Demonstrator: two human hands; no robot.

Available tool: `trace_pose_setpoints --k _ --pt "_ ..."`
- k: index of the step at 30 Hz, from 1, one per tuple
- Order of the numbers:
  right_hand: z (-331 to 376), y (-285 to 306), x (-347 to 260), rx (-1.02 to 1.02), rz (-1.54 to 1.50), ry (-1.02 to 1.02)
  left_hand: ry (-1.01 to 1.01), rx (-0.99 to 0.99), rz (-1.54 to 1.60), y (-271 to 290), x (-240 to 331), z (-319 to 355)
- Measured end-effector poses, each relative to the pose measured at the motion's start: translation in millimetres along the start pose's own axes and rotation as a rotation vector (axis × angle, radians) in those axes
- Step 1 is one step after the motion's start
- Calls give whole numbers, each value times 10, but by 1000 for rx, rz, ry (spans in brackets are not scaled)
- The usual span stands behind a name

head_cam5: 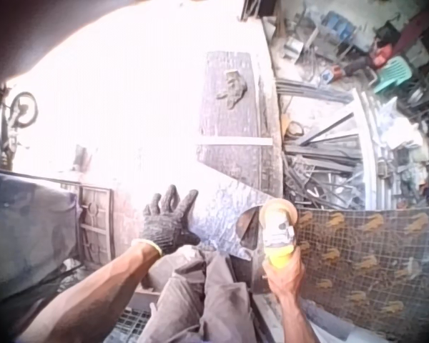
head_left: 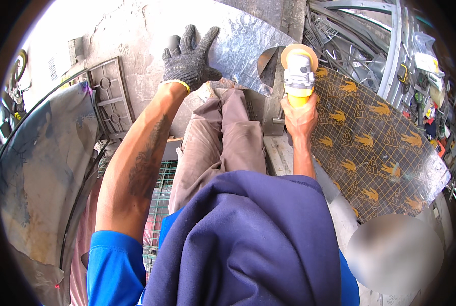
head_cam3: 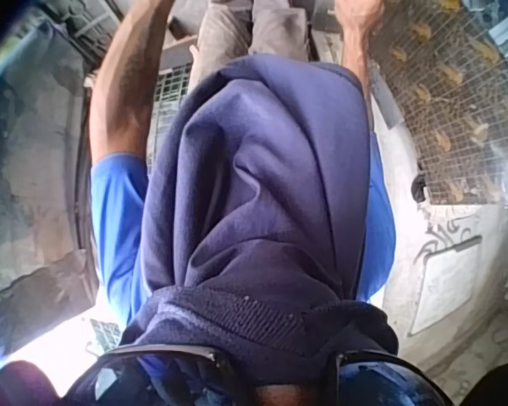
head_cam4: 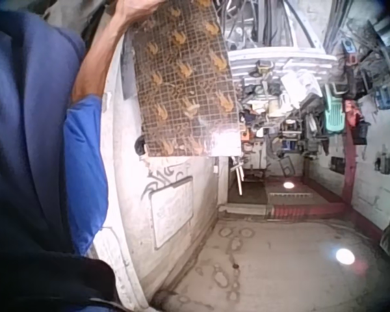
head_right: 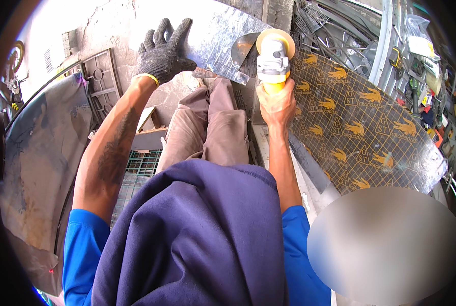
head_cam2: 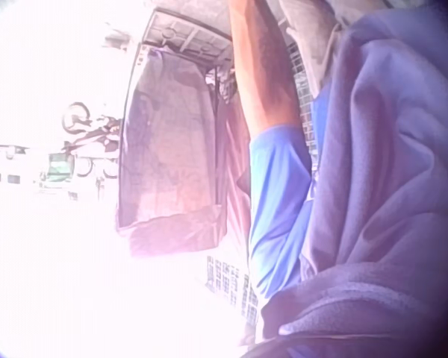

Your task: Cutting a metal sheet using an angle grinder.

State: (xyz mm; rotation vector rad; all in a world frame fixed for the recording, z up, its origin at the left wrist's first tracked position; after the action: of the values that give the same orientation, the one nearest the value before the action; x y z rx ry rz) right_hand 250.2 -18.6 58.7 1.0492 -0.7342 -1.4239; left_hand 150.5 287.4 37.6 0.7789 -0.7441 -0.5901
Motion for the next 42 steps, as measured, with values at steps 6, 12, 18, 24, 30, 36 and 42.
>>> trace_pose_setpoints --k 6,12,18,24,30,36,42 --pt "96 25 152 90 -37 22 -11 21 -15 -11 -9 -13" --pt "-75 57 23 67 41 301 -1 18 -7 -36 -10 -15" --pt "-162 8 36 17 42 392 -23 15 4 -22 0 -14" --pt "-190 -10 48 17 48 425 -25 41 4 -23 -24 -12" --pt "-193 -26 194 41 33 323 -15 26 3 -43 -14 -17" --pt "-191 20 148 15 11 388 -13 18 -6 -20 -13 -10" --pt "-281 13 -5 -61 -96 471 -1 24 -6 -27 -8 -14"
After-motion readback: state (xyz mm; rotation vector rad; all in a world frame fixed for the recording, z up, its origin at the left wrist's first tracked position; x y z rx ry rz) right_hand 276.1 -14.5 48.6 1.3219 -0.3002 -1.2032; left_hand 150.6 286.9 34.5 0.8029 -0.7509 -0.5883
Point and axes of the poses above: each hand's wrist, its own z-axis away from the middle knuckle, its own y-axis out of the back of the hand, x = y × z, the point moved 5 cm from there along -z, towards the middle knuckle, and after that the axes turned 11 degrees about z, right-handed, at the moved point
